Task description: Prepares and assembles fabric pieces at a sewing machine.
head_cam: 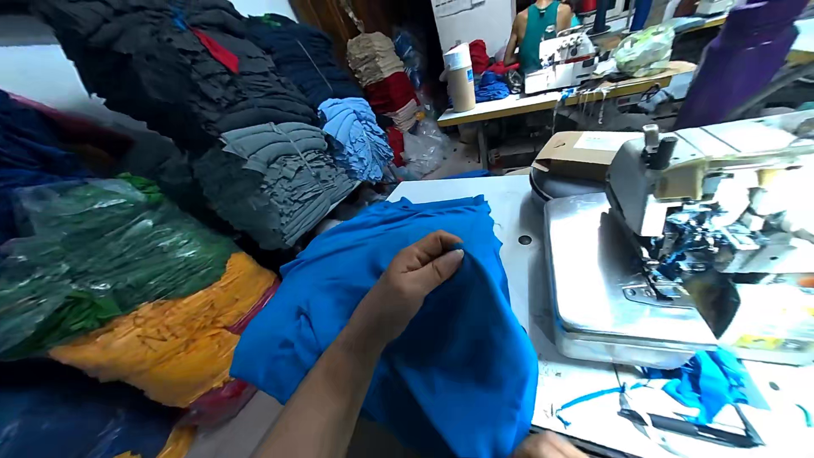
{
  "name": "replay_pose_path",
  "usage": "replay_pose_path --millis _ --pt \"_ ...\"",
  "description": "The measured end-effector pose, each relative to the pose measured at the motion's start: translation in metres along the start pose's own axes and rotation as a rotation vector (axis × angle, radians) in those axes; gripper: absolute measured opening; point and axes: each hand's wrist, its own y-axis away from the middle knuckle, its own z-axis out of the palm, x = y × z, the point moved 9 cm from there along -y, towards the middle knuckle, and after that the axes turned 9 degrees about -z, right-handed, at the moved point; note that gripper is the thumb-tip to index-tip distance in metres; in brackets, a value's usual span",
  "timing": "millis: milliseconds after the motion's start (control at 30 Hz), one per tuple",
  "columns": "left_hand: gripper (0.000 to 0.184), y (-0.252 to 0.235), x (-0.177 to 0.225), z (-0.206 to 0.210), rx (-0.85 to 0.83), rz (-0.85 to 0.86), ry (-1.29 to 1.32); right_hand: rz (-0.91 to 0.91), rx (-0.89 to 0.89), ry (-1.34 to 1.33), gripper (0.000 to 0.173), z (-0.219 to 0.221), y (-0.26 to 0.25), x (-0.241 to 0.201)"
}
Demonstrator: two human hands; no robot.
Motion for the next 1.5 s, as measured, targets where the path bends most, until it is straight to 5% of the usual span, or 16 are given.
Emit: replay_pose_path --millis 133,233,467,667,967,1367,1500 --pt "0.024 0.022 0.027 0.046 -0.464 0.003 0.210 -0.130 0.421 -0.097 0.027 -0.061 0.000 -0.015" --pt "0.028 0.033 0.026 0.065 -0.596 -0.035 0.341 -0.041 0.473 -0.358 0.038 -0.070 -0.002 -0.007" --pt "0.030 0.032 0.019 0.077 -0.513 0.019 0.269 0.223 0.415 -0.928 0.018 -0.040 0.006 -0.001" --pt "0.030 0.033 0.025 0.071 -0.459 0.083 0.224 0.062 0.555 -0.805 0.018 -0.072 0.010 -0.003" --pt "0.026 0.035 0.018 0.070 -0.379 -0.008 0.362 -0.133 0.363 -0.800 0.027 -0.080 0.009 -0.023" --pt "0.031 0.051 0.037 0.075 -0.393 0.047 0.513 -0.181 0.307 -0.828 0.035 -0.076 0.003 -0.029" --pt "0.032 0.052 0.038 0.080 -0.401 0.072 0.466 -0.112 0.412 -0.783 0.033 -0.082 0.003 -0.030"
